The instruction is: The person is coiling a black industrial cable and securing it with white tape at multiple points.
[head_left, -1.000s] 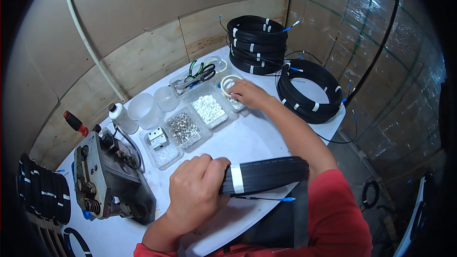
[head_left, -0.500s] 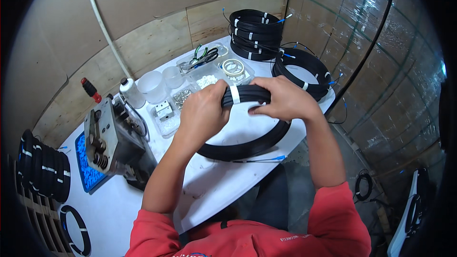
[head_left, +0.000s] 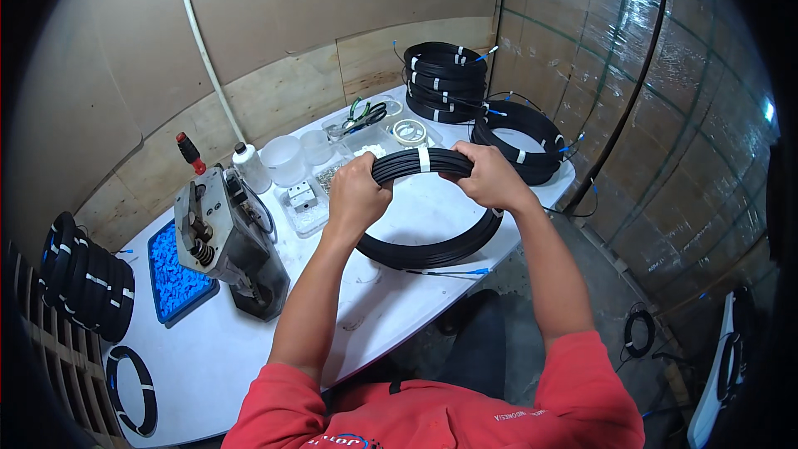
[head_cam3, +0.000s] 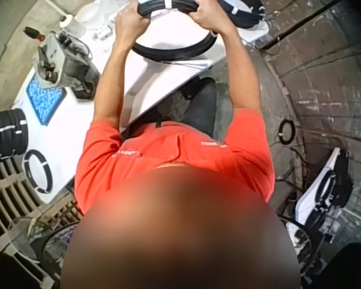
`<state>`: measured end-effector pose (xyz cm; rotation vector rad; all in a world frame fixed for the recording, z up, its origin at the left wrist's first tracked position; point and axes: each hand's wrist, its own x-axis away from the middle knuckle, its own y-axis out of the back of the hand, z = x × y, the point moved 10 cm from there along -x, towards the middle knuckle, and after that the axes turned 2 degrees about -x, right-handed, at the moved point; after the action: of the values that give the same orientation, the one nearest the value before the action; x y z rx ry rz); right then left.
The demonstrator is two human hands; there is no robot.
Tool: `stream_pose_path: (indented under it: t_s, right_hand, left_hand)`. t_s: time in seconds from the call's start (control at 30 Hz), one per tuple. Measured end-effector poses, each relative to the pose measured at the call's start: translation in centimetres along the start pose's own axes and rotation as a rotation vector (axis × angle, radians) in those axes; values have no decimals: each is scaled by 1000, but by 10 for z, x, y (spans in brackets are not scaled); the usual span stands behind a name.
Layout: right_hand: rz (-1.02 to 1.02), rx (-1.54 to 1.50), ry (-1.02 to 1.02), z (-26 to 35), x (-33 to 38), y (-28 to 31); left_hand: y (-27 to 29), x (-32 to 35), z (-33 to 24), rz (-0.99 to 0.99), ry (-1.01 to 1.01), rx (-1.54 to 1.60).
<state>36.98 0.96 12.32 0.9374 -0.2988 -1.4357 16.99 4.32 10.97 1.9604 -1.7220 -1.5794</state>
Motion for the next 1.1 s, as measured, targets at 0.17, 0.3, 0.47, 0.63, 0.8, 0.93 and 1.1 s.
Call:
stream_pose_path:
  t_s: [0.17,0.3,0.47,0.63,0.8,0.93,1.1]
  right_hand:
    - [0,-42,-60,-3,7,1]
    - [-70,-35,-48,-24,11,10]
    - [-66,-48,-2,-22,11,11]
    - [-69,-56,6,-24,14,9]
    - [-80,-59,-40,-20,14,8]
    - [-183,-84,-23,-29,17,21]
    - [-286,-283,-199,-55,23,25]
  left_hand:
    - [-1,-2,-7,27,-77,23]
    - [-8,6,5,-54,1,194]
    - [-14,8,16,6,14,143]
    - [-18,5,18,30,-20,189]
    - [-18,6,24,48,27,220]
    - [-24,11,35,-22,37,405]
    - [-47,25,93,-123,271,613]
